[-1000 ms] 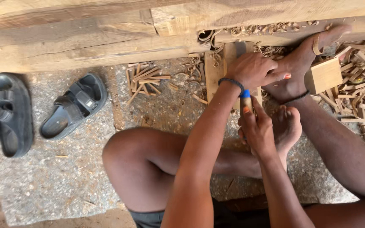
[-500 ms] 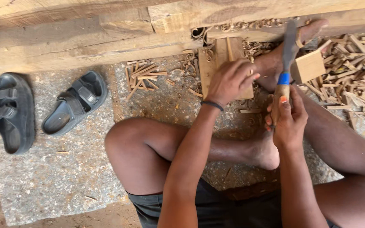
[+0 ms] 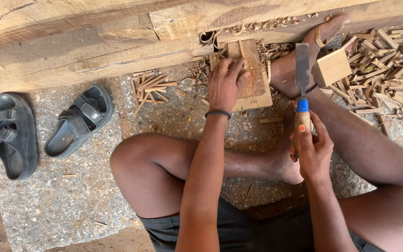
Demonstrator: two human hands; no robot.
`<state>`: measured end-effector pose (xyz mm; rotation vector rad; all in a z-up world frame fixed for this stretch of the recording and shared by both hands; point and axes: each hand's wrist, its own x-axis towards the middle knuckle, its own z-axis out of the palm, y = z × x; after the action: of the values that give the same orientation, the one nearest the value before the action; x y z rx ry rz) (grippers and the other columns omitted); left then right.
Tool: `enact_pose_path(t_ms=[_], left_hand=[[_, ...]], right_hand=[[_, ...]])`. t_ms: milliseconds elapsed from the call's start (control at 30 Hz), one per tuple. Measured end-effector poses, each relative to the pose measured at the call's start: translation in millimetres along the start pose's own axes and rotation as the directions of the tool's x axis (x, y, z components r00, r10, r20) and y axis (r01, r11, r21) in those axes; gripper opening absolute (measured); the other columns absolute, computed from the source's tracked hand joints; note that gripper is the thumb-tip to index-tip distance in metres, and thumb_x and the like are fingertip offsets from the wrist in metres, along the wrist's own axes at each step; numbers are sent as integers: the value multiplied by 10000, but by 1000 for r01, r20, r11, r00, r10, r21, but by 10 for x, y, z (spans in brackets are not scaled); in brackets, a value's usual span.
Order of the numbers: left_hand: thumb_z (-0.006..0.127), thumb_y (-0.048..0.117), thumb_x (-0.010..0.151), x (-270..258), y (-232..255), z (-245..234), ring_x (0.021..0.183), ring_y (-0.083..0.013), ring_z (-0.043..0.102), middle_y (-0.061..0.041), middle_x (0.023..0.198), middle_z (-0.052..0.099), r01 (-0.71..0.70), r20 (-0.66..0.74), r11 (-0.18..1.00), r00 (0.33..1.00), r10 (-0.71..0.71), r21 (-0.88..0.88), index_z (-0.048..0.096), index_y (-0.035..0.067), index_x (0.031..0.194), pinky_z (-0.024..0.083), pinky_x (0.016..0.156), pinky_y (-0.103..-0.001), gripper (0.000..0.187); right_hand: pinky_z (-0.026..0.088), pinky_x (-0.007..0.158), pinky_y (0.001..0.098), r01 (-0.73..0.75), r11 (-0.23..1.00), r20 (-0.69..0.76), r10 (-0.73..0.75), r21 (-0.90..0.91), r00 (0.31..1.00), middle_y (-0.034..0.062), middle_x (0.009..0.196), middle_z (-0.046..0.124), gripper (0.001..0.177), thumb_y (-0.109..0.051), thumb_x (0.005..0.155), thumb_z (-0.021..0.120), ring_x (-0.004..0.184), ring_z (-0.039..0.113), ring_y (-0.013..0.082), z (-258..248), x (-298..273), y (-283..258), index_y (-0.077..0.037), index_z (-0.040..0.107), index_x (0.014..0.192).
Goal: The person carves a piece of wood using a chisel while sitting on the floor. They use their hands to guide the tool and their feet to hold the wood in place while removing wood shavings.
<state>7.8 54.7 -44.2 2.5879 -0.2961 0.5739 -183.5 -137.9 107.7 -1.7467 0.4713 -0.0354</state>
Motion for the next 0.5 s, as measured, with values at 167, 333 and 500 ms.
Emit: enact_pose_path(t_ms=[167, 333, 500], left_hand=[[698, 480, 970, 27, -11, -99, 1053, -194, 663, -43, 1274, 584, 82, 75, 997, 994, -81, -1, 649, 171, 1313, 523, 1067, -522, 465], [689, 591, 885, 85, -29, -232, 1082, -268, 650, -155, 1282, 595, 144, 31, 989, 989, -143, -24, 538, 102, 1404, 513, 975, -546, 729], [591, 659, 950, 168, 148, -323, 1216, -291, 623, -164, 1354, 614, -99, -176, 971, 983, 61, -218, 467, 108, 1440, 532, 1042, -478, 748]], right_hand=[[390, 393, 257, 25, 1000, 23, -25, -18, 999, 74, 777, 611, 567, -250, 1049, 554, 510, 518, 85, 29, -3, 28, -9, 449, 1551], [411, 387, 259, 82, 990, 62, -75, -115, 995, 80, 789, 624, 551, -211, 1041, 556, 514, 541, 83, 50, 3, 138, 22, 456, 1530], [416, 341, 271, 89, 980, 161, -60, -179, 985, 105, 765, 652, 542, -215, 1022, 547, 470, 559, 102, 111, 1, 174, 25, 464, 1500]])
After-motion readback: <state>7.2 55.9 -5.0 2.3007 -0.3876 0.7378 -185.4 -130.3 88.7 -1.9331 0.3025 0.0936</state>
